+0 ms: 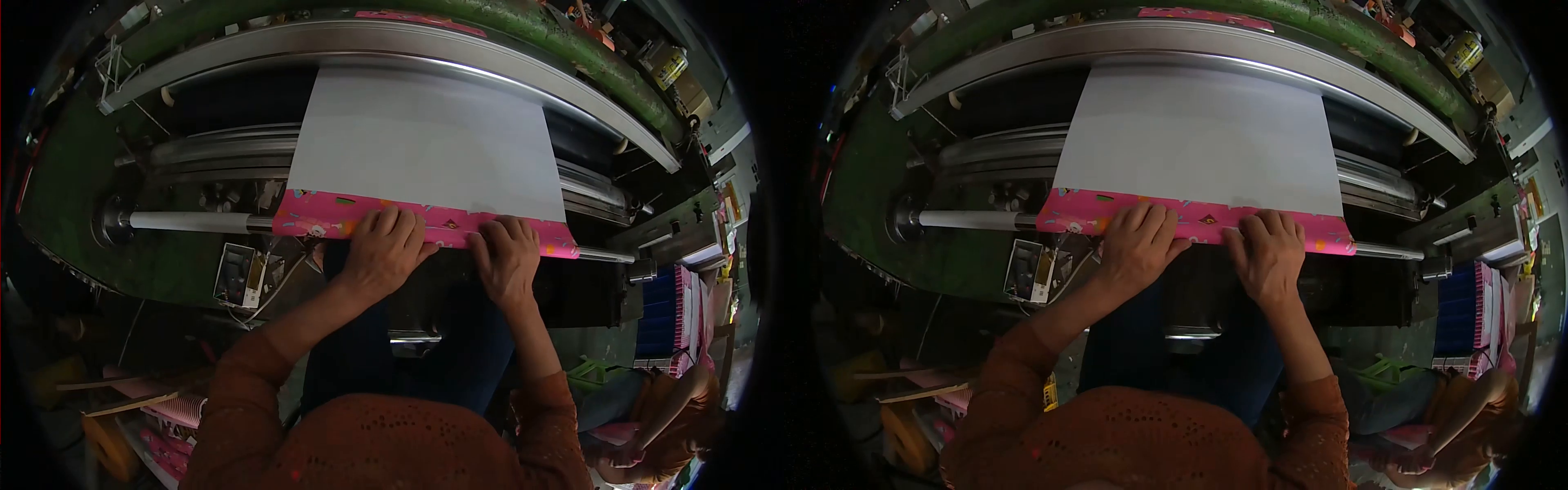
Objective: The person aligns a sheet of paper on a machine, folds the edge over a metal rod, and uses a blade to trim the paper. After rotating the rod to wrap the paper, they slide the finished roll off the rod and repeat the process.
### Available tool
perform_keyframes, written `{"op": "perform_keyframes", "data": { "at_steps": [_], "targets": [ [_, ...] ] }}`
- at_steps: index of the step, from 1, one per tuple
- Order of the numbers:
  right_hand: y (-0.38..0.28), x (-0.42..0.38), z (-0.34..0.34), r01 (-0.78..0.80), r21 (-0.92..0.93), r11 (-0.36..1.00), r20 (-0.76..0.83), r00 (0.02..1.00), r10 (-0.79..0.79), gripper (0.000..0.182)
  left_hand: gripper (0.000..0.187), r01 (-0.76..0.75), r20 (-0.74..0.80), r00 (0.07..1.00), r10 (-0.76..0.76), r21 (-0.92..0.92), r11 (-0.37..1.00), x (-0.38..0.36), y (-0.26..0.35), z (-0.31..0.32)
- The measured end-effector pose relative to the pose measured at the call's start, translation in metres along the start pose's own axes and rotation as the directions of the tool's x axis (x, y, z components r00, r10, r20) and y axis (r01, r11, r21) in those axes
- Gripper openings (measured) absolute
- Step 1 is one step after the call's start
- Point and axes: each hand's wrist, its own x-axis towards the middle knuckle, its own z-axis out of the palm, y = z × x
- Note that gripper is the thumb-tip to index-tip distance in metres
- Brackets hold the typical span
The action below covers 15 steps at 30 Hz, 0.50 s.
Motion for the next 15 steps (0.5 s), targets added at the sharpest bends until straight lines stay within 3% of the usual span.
{"op": "perform_keyframes", "data": {
  "at_steps": [5,11,13,15],
  "targets": [
    [0.004,-0.004,0.013,0.056,-0.062,0.997,-0.12,0.991,-0.063,0.02,0.034,0.006,0.071,0.997,-0.009,0.044,0.999,0.002,0.001,0.0],
    [0.013,0.001,0.021,0.041,-0.104,0.994,-0.066,0.997,-0.048,0.024,0.033,0.02,0.134,0.991,-0.03,0.077,0.997,0.005,0.003,0.0],
    [0.014,0.001,0.02,0.04,-0.093,0.995,-0.056,0.997,-0.045,0.024,0.035,0.14,0.102,0.985,-0.142,0.028,0.99,0.007,0.008,-0.006],
    [0.015,0.002,0.021,0.029,-0.082,0.996,-0.06,0.998,-0.034,0.024,0.035,0.125,0.031,0.991,-0.128,0.078,0.989,0.006,0.008,0.002]
  ]
}}
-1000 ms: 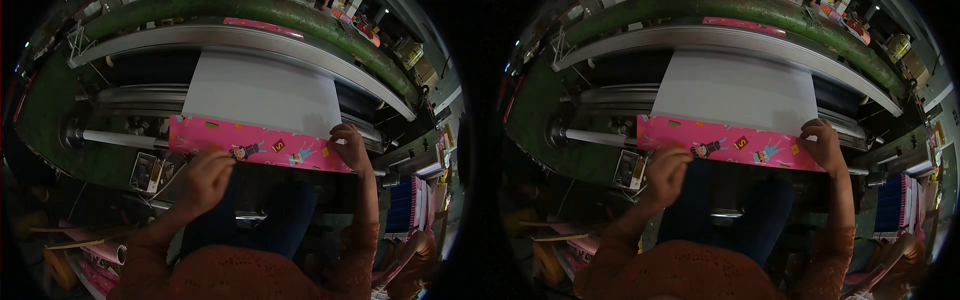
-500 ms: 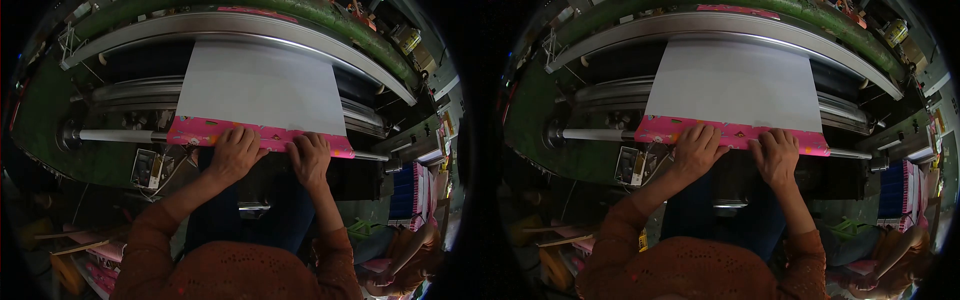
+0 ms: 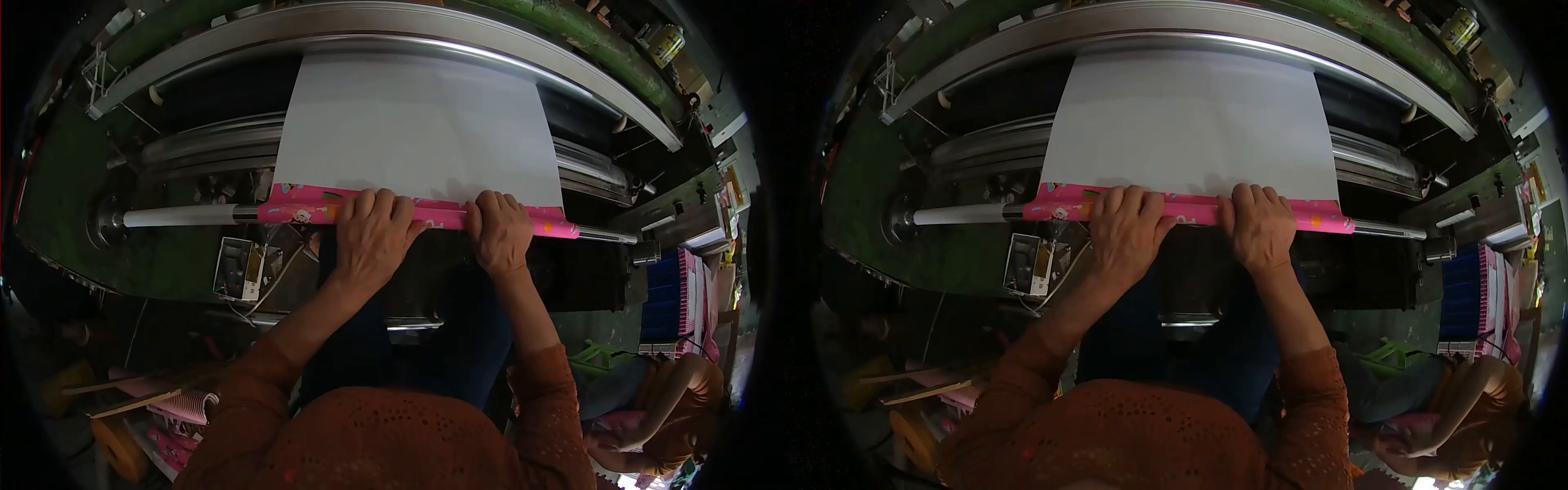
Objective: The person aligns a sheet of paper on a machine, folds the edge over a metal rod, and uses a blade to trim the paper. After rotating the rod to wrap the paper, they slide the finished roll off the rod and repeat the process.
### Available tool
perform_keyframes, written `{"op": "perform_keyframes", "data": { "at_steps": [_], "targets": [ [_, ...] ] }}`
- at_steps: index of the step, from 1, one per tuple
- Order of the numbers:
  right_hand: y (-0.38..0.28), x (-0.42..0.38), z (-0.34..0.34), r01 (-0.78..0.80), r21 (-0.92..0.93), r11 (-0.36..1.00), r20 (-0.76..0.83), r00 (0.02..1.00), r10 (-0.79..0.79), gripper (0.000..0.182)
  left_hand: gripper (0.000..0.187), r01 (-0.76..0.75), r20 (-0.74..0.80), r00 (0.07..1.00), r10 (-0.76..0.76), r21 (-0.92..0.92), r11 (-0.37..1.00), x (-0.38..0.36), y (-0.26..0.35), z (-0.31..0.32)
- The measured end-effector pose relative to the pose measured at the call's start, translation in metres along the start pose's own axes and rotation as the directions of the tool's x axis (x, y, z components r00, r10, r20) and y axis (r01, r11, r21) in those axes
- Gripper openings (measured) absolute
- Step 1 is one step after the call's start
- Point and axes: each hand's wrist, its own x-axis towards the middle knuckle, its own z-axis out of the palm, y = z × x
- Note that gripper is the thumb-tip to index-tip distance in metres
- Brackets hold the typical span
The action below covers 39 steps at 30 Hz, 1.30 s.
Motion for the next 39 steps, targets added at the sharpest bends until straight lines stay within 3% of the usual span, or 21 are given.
{"op": "perform_keyframes", "data": {
  "at_steps": [3,5,7,11,13,17,21,23,24,25,26,28,30,31,32,33,34,35,36,38,39],
  "targets": [
    [-0.002,0.001,-0.005,-0.052,0.017,0.999,0.062,0.997,0.05,0.023,0.033,-0.034,-0.094,0.995,0.04,0.062,0.998,-0.005,-0.005,0.011],
    [-0.008,0.002,-0.01,0.027,0.001,1.0,-0.088,0.996,-0.027,0.023,0.03,-0.074,-0.118,0.99,0.083,0.077,0.994,-0.003,-0.008,0.018],
    [-0.01,-0.005,-0.002,-0.006,-0.011,1.0,-0.063,0.998,0.005,0.023,0.034,0.023,-0.217,0.976,-0.008,0.068,0.997,-0.002,-0.005,0.021],
    [-0.004,-0.002,-0.001,-0.043,-0.03,0.999,0.007,0.999,0.043,0.025,0.04,0.033,-0.199,0.98,-0.024,0.04,0.999,0.0,-0.005,0.021],
    [-0.004,0.0,-0.002,-0.086,-0.004,0.996,0.026,0.996,0.087,0.025,0.031,0.101,-0.094,0.99,-0.101,-0.012,0.995,0.003,-0.002,0.012],
    [-0.001,0.006,-0.005,-0.069,0.011,0.998,0.082,0.994,0.067,0.024,0.025,0.077,-0.169,0.981,-0.094,-0.105,0.991,0.021,-0.001,0.007],
    [-0.001,0.012,-0.007,-0.111,0.077,0.991,0.132,0.986,0.1,0.022,0.016,0.202,0.084,0.978,-0.192,-0.132,0.97,0.029,0.002,-0.003],
    [-0.001,0.023,-0.009,-0.171,0.076,0.982,0.231,0.961,0.15,0.018,0.016,0.34,0.301,0.908,-0.293,-0.116,0.933,0.029,0.0,-0.008],
    [-0.001,0.035,-0.01,-0.134,0.095,0.986,0.157,0.98,0.118,0.02,0.016,0.337,0.297,0.91,-0.288,-0.126,0.933,0.032,-0.005,-0.009],
    [-0.001,0.042,-0.013,-0.098,0.106,0.99,0.077,0.993,0.09,0.024,0.014,0.294,0.129,0.955,-0.267,-0.297,0.909,0.037,-0.011,-0.01],
    [0.001,0.046,-0.013,-0.137,0.107,0.985,0.14,0.983,0.121,0.031,0.017,0.222,-0.046,0.962,-0.269,-0.44,0.87,0.039,-0.015,-0.012],
    [0.005,0.056,-0.004,-0.141,0.08,0.987,0.12,0.984,0.131,0.029,0.027,0.163,-0.139,0.96,-0.243,-0.425,0.89,0.024,-0.014,-0.028],
    [0.018,0.073,0.015,-0.162,0.048,0.986,0.092,0.983,0.157,0.027,0.03,0.158,-0.218,0.957,-0.192,-0.166,0.973,0.009,-0.009,-0.04],
    [0.03,0.088,0.028,-0.159,0.009,0.987,0.114,0.981,0.157,0.024,0.033,0.219,0.062,0.973,-0.222,0.051,0.974,0.002,-0.006,-0.047],
    [0.04,0.098,0.034,-0.15,-0.03,0.988,0.138,0.978,0.153,0.021,0.033,0.212,0.049,0.976,-0.214,0.045,0.976,0.001,-0.016,-0.041],
    [0.043,0.101,0.03,-0.15,-0.036,0.988,0.13,0.98,0.154,0.021,0.033,0.224,0.137,0.964,-0.229,0.047,0.973,-0.003,-0.035,-0.032],
    [0.046,0.104,0.026,-0.1,-0.021,0.995,-0.025,0.995,0.1,0.017,0.034,0.238,0.223,0.944,-0.243,0.05,0.97,0.0,-0.046,-0.026],
    [0.05,0.109,0.021,-0.045,-0.017,0.999,-0.184,0.982,0.042,0.014,0.034,0.234,0.209,0.948,-0.238,0.046,0.971,0.01,-0.05,-0.023],
    [0.043,0.096,0.007,-0.05,0.03,0.998,-0.228,0.972,0.055,0.014,0.033,0.288,0.187,0.941,-0.281,-0.01,0.958,0.025,-0.053,-0.024],
    [0.018,0.048,-0.021,-0.079,0.092,0.993,-0.142,0.986,0.092,0.024,0.032,0.336,0.171,0.932,-0.321,-0.073,0.939,0.038,-0.058,-0.033],
    [0.002,0.017,-0.03,-0.097,0.066,0.993,-0.052,0.994,0.1,0.031,0.031,0.315,0.007,0.948,-0.318,-0.15,0.937,0.04,-0.063,-0.039]
  ]
}}
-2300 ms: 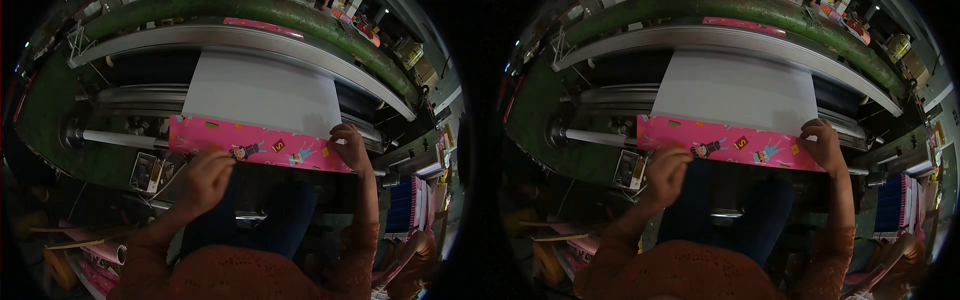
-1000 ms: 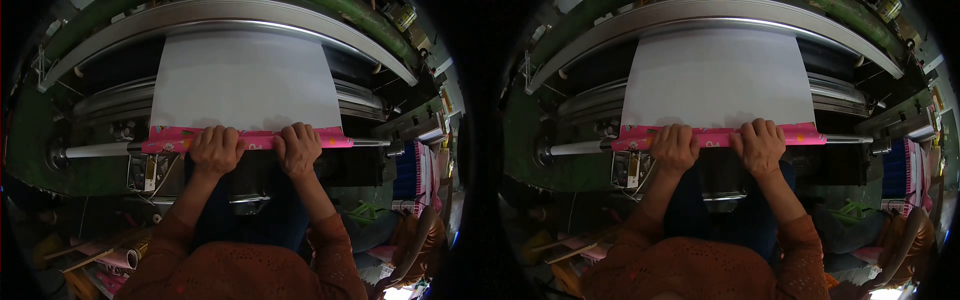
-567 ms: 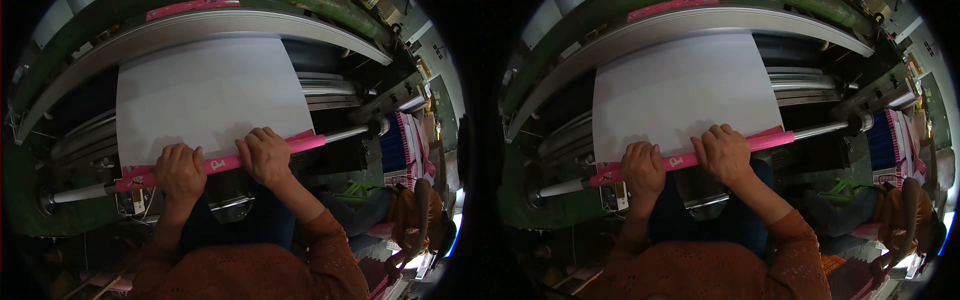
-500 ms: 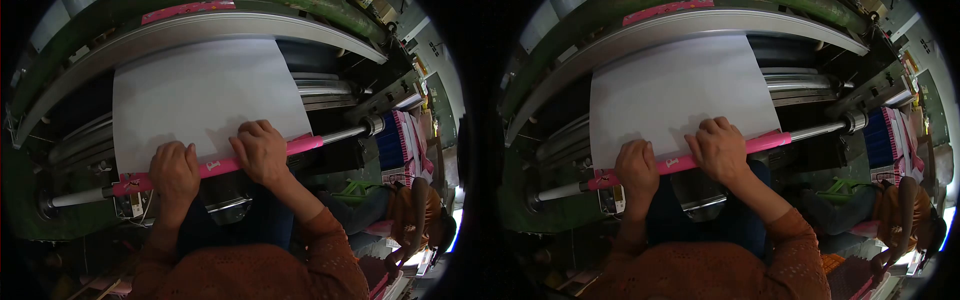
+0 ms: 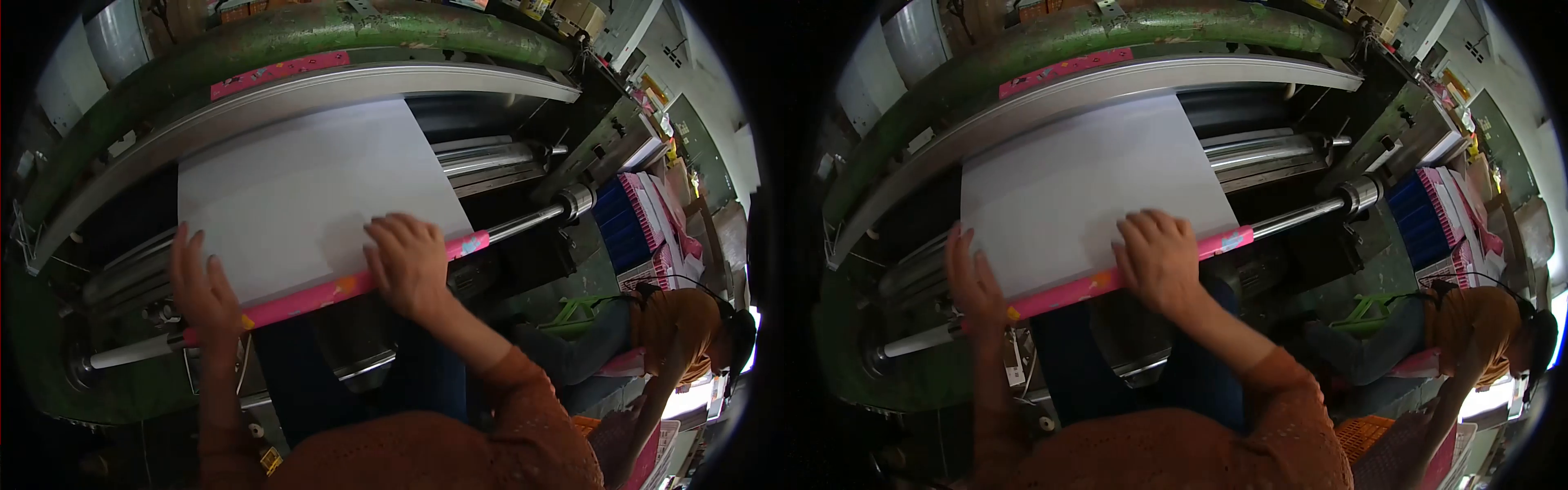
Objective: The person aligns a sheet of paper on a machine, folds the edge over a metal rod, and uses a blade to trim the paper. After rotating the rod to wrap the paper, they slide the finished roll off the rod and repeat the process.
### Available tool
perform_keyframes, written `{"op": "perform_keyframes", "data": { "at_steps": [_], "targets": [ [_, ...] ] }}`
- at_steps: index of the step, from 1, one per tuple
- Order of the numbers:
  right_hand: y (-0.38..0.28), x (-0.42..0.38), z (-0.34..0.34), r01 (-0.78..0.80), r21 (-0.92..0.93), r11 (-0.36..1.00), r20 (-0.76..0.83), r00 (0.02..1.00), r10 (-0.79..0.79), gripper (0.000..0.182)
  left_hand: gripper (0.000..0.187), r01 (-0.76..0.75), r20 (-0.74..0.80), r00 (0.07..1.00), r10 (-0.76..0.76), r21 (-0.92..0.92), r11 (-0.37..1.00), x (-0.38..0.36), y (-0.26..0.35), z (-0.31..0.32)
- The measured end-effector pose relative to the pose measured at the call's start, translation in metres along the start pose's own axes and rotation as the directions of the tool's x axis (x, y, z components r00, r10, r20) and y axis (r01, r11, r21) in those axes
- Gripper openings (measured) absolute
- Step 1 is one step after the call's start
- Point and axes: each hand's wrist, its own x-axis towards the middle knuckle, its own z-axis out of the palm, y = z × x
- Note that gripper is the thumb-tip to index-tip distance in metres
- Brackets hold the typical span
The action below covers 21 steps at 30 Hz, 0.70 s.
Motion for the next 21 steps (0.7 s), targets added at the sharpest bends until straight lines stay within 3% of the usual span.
{"op": "perform_keyframes", "data": {
  "at_steps": [1,3,4,6,9,11,13,15,17,19,21],
  "targets": [
    [-0.005,-0.018,-0.008,-0.01,-0.03,1.0,0.09,0.996,0.012,0.038,0.031,-0.028,-0.167,0.986,0.016,-0.074,0.997,0.001,-0.004,-0.004],
    [0.018,-0.015,-0.006,-0.051,-0.088,0.995,0.08,0.995,0.058,0.041,0.033,-0.122,-0.221,0.968,0.117,-0.006,0.993,-0.04,-0.016,-0.012],
    [0.024,-0.013,-0.003,-0.106,-0.135,0.985,0.077,0.99,0.117,0.045,0.034,-0.137,0.069,0.989,0.129,0.136,0.981,-0.067,-0.025,-0.006],
    [0.031,0.012,0.002,-0.09,-0.112,0.99,0.051,0.994,0.096,0.046,0.036,-0.175,0.332,0.94,0.084,0.255,0.951,-0.064,-0.028,0.003],
    [0.048,0.042,0.017,-0.065,-0.178,0.982,-0.068,0.996,0.054,0.044,0.035,-0.174,0.189,0.97,0.152,0.107,0.979,-0.022,-0.024,-0.006],
    [0.049,0.04,0.008,-0.055,-0.141,0.988,-0.099,0.994,0.041,0.043,0.037,-0.093,-0.099,0.989,0.109,0.154,0.984,-0.008,-0.023,-0.01],
    [0.026,0.005,-0.018,-0.016,-0.113,0.994,-0.026,1.0,0.013,0.041,0.037,-0.282,-0.17,0.939,0.298,0.116,0.953,-0.037,-0.026,-0.021],
    [0.017,-0.036,-0.015,-0.044,-0.021,0.999,0.051,0.998,0.045,0.039,0.041,-0.37,-0.001,0.928,0.373,0.127,0.92,-0.096,-0.026,-0.014],
    [0.029,-0.019,-0.005,-0.03,-0.065,0.997,0.034,0.999,0.032,0.039,0.039,-0.437,0.123,0.886,0.447,-0.096,0.894,-0.133,-0.009,0.008],
    [0.038,0.011,0.0,-0.048,-0.063,0.997,-0.025,0.999,0.047,0.036,0.039,-0.312,0.46,0.819,0.343,-0.146,0.939,-0.145,0.003,0.03],
    [0.054,0.041,0.004,-0.061,-0.091,0.994,-0.072,0.996,0.054,0.031,0.04,-0.193,0.489,0.846,0.212,-0.09,0.977,-0.173,-0.013,0.064]
  ]
}}
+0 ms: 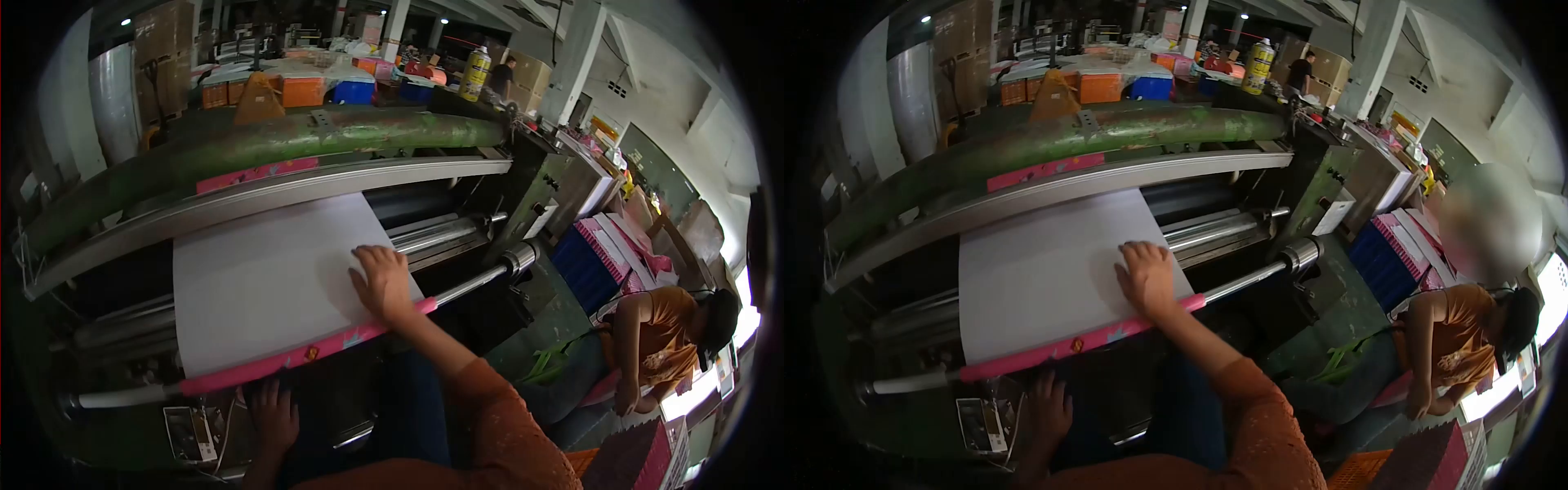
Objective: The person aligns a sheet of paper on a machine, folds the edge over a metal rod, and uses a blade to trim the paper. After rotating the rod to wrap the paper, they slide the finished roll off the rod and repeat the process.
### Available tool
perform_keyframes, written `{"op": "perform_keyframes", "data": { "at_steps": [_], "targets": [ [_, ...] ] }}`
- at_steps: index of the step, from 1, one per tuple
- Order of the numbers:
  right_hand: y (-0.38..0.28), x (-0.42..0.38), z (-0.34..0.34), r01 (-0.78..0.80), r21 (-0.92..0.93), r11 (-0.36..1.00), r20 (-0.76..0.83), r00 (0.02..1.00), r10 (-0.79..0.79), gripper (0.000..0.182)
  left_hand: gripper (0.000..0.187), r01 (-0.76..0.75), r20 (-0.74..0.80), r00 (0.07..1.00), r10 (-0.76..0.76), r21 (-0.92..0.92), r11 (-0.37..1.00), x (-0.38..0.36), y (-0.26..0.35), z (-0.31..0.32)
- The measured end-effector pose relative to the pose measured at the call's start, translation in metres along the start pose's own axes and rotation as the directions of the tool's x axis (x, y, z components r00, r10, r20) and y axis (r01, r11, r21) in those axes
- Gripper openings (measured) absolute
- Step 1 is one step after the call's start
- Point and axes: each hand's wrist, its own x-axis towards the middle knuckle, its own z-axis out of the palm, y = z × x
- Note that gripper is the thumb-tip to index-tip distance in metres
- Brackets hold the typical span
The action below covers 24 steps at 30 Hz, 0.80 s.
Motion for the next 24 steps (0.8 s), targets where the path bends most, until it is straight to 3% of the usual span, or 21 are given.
{"op": "perform_keyframes", "data": {
  "at_steps": [2,3,4,6,8,10,11,13,15,17,18,20,21,22,23,24],
  "targets": [
    [0.0,0.036,-0.01,0.081,0.092,0.992,-0.17,0.983,-0.065,0.016,0.042,0.149,-0.007,0.989,-0.149,-0.001,0.989,-0.007,-0.01,0.023],
    [-0.003,0.057,-0.011,0.048,0.236,0.971,-0.264,0.964,0.017,0.007,0.041,0.138,-0.04,0.989,-0.139,-0.025,0.99,-0.007,-0.011,0.027],
    [-0.013,0.079,-0.023,0.001,0.25,0.968,-0.331,0.94,0.084,0.009,0.041,0.119,-0.069,0.99,-0.122,-0.047,0.992,-0.009,-0.012,0.027],
    [-0.026,0.12,-0.047,-0.2,0.122,0.972,-0.254,0.941,0.225,0.027,0.041,0.148,-0.063,0.986,-0.151,-0.057,0.987,-0.01,-0.011,0.027],
    [-0.027,0.161,-0.049,-0.327,0.027,0.945,-0.149,0.933,0.328,0.033,0.042,0.161,-0.057,0.985,-0.165,-0.067,0.985,-0.008,-0.011,0.022],
    [-0.01,0.202,-0.029,-0.453,0.079,0.888,0.051,0.892,0.45,0.036,0.043,0.16,-0.048,0.986,-0.162,-0.036,0.986,-0.007,-0.009,0.018],
    [-0.004,0.212,-0.017,-0.451,0.078,0.889,0.047,0.893,0.448,0.036,0.043,0.158,-0.052,0.986,-0.16,-0.037,0.987,-0.009,-0.01,0.02],
    [-0.004,0.223,-0.002,-0.435,0.291,0.852,-0.03,0.886,0.463,0.037,0.043,0.16,-0.08,0.983,-0.166,-0.077,0.984,-0.008,-0.011,0.025],
    [-0.019,0.208,0.004,-0.331,0.318,0.888,-0.188,0.896,0.401,0.028,0.045,0.152,-0.062,0.986,-0.155,-0.057,0.987,-0.008,-0.009,0.019],
    [-0.044,0.163,-0.003,-0.132,0.488,0.863,-0.103,0.973,0.207,0.017,0.046,0.15,-0.042,0.988,-0.151,-0.039,0.988,-0.007,-0.009,0.012],
    [-0.048,0.132,0.01,-0.065,0.623,0.78,-0.011,0.996,0.091,0.011,0.042,0.201,0.028,0.98,-0.199,-0.088,0.976,-0.005,-0.01,0.01],
    [-0.083,0.057,-0.014,-0.101,0.729,0.677,0.215,0.973,-0.087,0.01,0.039,0.252,0.108,0.965,-0.238,-0.133,0.959,0.001,-0.005,0.0],
    [-0.095,0.024,-0.027,-0.146,0.655,0.741,0.345,0.93,-0.122,0.011,0.033,0.353,0.183,0.934,-0.306,-0.592,0.724,0.009,0.002,-0.01],
    [-0.097,-0.006,-0.03,-0.156,0.612,0.776,0.43,0.889,-0.16,0.011,0.026,0.382,0.286,0.901,-0.325,-0.879,0.286,0.018,0.011,-0.022],
    [-0.098,-0.035,-0.031,-0.194,0.618,0.761,0.467,0.87,-0.158,0.011,0.026,0.385,0.291,0.902,-0.319,-0.877,0.288,0.026,0.028,-0.038],
    [-0.099,-0.06,-0.032,-0.233,0.623,0.746,0.504,0.849,-0.156,0.011,0.02,0.196,0.14,0.935,-0.325,-0.97,0.147,0.034,0.049,-0.055]
  ]
}}
